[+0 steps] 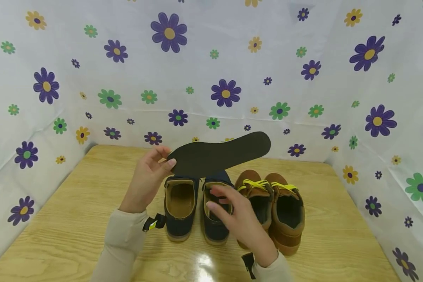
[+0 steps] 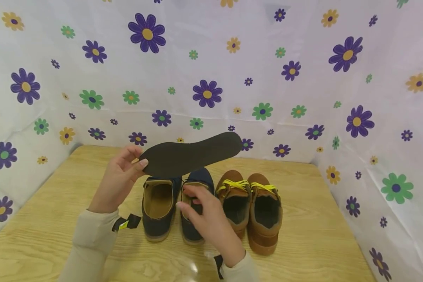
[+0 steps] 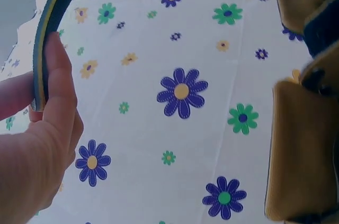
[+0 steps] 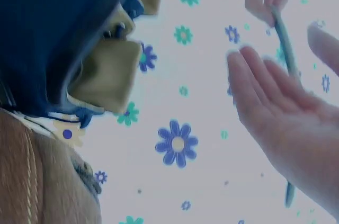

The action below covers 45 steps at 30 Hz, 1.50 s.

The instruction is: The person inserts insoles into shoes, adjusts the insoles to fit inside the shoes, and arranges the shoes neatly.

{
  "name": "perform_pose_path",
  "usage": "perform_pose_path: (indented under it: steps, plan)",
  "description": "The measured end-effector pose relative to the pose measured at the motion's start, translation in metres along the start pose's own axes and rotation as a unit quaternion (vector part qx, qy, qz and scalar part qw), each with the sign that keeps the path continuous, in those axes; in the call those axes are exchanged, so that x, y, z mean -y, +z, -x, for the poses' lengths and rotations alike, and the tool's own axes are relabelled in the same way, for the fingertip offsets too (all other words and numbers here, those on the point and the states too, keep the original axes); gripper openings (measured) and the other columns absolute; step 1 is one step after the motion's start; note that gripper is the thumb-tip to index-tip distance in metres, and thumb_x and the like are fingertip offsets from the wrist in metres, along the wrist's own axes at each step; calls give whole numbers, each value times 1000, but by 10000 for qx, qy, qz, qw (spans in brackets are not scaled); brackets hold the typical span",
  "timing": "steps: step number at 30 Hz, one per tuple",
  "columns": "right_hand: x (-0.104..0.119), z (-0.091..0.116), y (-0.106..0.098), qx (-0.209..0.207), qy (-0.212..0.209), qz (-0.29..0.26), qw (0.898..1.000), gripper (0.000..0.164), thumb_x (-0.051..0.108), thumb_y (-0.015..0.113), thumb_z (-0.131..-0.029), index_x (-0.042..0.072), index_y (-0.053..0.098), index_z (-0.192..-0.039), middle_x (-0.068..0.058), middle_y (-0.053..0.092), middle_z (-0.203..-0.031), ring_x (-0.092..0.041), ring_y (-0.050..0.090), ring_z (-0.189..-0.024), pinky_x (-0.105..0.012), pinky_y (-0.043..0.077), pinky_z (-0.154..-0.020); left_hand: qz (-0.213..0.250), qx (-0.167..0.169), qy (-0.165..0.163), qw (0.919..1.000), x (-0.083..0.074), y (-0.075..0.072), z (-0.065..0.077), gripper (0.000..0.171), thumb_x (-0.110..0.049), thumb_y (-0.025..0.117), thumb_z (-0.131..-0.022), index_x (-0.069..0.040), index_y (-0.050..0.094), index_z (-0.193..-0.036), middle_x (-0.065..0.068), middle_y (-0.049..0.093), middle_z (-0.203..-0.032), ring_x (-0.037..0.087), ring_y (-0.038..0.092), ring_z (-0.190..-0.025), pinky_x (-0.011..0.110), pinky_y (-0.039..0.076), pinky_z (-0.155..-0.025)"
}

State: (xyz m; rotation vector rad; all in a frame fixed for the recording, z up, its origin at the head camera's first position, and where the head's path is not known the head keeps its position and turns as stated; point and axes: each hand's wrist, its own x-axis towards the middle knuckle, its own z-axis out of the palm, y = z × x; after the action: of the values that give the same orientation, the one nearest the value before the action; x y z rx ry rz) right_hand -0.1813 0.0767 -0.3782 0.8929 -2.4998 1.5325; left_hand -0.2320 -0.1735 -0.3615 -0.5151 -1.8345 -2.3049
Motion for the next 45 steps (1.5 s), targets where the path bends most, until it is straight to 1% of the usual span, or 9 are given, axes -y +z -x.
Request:
perform_pose_path:
  steps: [4, 11, 14, 26, 28, 32, 38, 41, 45]
  plan:
    - [-2, 0, -14, -1240, -28, -1450, 9816, 35, 7, 59, -95, -1, 53, -129, -17, 62, -116, -23, 62, -107, -31, 51, -89, 215, 202, -113, 9995, -4, 7, 3, 19, 2, 57, -94, -13, 56, -106, 2, 48, -106, 11, 55, -84, 21, 51, -74]
    - [5, 4, -29, -2051, 35, -4214, 8833, 18, 2, 49, -99, 3, 62, -111, -7, 68, -101, -20, 69, -90, -39, 52, -88, 206, 386, -130, 9990, -7, 12, 6, 19, 2, 55, -95, -10, 59, -109, 3, 53, -107, 11, 57, -90, 22, 51, -79]
    - [6, 6, -35, -1961, 342, -4718, 8589, 23, -2, 48, -98, 10, 67, -106, -3, 69, -96, -16, 69, -85, -36, 54, -84, -34, 196, -139, 9997, -9, 15, 7, 21, -2, 56, -96, -7, 59, -116, 4, 55, -112, 12, 59, -96, 22, 51, -83]
    - [1, 11, -55, -1140, 1418, -3793, 9072, 25, -2, 59, -92, 17, 74, -102, -5, 70, -99, -26, 71, -84, -40, 55, -77, -1513, -773, 529, 9840, -21, 19, 10, 36, -2, 64, -91, 5, 56, -126, 8, 61, -112, 14, 59, -101, 19, 49, -86]
    - [2, 12, -55, -1308, 1322, -3507, 9179, 22, -1, 63, -91, 13, 74, -103, -6, 70, -97, -26, 71, -82, -41, 56, -76, -2459, -495, 1129, 9614, -19, 17, 10, 45, -1, 70, -86, 2, 56, -128, 10, 60, -119, 17, 56, -108, 24, 47, -92]
    - [6, 15, -56, -1629, 1365, -2848, 9347, 18, 2, 69, -87, 4, 73, -104, -6, 73, -91, -27, 72, -76, -40, 56, -76, -4207, 401, 2455, 8725, -16, 19, 9, 82, -14, 87, -70, -3, 45, -140, 16, 46, -139, 31, 41, -128, 46, 34, -105]
    - [13, 20, -60, -1496, 1502, -2259, 9508, 23, 4, 71, -85, -8, 69, -105, -5, 72, -88, -25, 72, -74, -34, 56, -76, -5579, 1246, 2702, 7747, -7, 39, 13, 115, -33, 93, -59, -11, 27, -150, 17, 22, -155, 39, 16, -143, 61, 20, -109]
    - [15, 21, -59, -1410, 1428, -2077, 9574, 26, 3, 71, -86, -11, 66, -107, -8, 71, -91, -29, 71, -75, -36, 57, -74, -5847, 1351, 2703, 7529, 0, 45, 12, 113, -25, 93, -59, -10, 27, -149, 15, 24, -155, 37, 18, -143, 58, 18, -111]
    - [16, 20, -56, -1849, 1166, -1372, 9661, 26, 6, 74, -84, -3, 68, -108, -12, 70, -91, -26, 71, -72, -30, 57, -69, -5885, 1311, 2793, 7473, 3, 48, 11, 107, -16, 93, -57, -7, 33, -144, 15, 35, -149, 35, 27, -140, 56, 19, -112]
